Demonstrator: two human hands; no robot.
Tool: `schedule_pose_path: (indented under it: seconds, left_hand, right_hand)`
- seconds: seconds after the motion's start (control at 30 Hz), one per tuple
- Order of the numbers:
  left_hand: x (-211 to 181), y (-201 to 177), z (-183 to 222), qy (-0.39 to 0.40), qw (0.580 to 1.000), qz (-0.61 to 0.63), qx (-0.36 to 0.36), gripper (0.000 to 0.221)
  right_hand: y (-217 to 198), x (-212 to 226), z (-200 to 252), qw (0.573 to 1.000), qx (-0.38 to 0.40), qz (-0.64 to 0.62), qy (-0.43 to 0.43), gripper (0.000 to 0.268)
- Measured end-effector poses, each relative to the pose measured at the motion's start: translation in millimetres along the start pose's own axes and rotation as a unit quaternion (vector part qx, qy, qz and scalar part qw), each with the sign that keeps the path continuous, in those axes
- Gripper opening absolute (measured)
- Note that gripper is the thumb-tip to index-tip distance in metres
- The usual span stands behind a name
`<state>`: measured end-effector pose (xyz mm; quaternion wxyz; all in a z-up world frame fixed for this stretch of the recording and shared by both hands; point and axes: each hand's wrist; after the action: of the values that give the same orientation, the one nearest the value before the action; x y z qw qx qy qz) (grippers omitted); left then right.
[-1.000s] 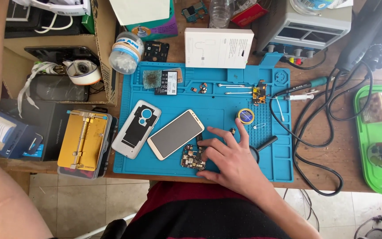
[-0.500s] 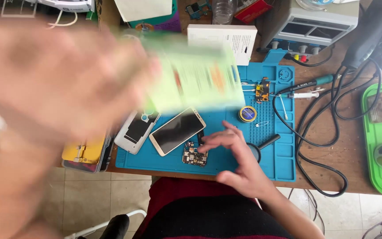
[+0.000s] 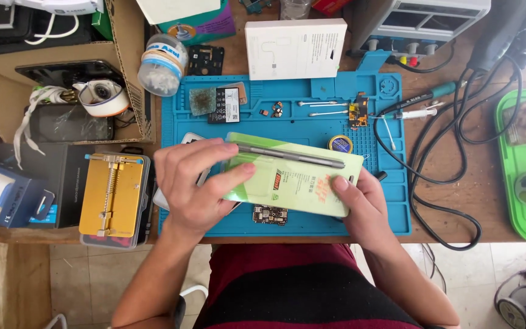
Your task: The person is preparing and inspecting a circuit board and replacement parts for a mobile phone repair.
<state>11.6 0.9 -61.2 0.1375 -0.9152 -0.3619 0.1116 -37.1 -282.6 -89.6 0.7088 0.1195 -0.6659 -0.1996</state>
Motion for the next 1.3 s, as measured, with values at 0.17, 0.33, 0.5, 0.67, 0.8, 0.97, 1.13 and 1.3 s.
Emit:
schedule_pose_path:
  seconds: [0.17, 0.33, 0.5, 0.67, 0.8, 0.97, 1.13, 1.3]
  left_hand:
    - [-8, -2, 17, -0.090, 0.993, 0.073, -0.006, 0.015]
    - [-36, -2, 30, -0.543, 0.717, 0.436, -0.026, 0.070]
    - [-47, 10, 63, -0.577, 0.633, 0.515, -0.039, 0.053]
    - [-14, 6, 62, -0.544, 0.661, 0.516, 0.033, 0.037]
    - [-9, -17, 7, -0.429, 0.748, 0.490, 0.131, 0.028]
    - [-4, -28, -27, -0.317, 0.828, 0.427, 0.178, 0.030]
    - [-5, -17, -37, -0.081, 0.975, 0.207, 0.026, 0.027]
    - [-3, -14, -13, -0.032, 0.989, 0.129, -0.058, 0.024]
  right_hand:
    - [1, 3, -3, 0.998, -0.026, 0.055, -0.013, 0.034]
    - [19, 12, -6, 0.994, -0.039, 0.081, -0.065, 0.025]
    - [1, 1, -6, 0.986, -0.019, 0.123, -0.107, 0.025]
    - [-38, 5, -23, 0.961, 0.028, 0.189, -0.202, 0.029]
    - [-41, 23, -29, 0.942, 0.057, 0.187, -0.272, 0.023]
    - [-37, 37, -35, 0.919, 0.083, 0.217, -0.319, 0.024]
    - [-40, 41, -38, 0.814, 0.045, 0.282, -0.505, 0.032]
    - [-47, 30, -33, 0.761, 0.023, 0.312, -0.569, 0.035]
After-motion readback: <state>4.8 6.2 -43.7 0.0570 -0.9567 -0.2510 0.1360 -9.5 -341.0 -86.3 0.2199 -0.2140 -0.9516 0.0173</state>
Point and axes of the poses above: each hand's wrist, its own z-axis away from the middle knuckle, its own y-axis out of the palm, x = y × z, and after that the axes turned 7 degrees about -x, right-handed
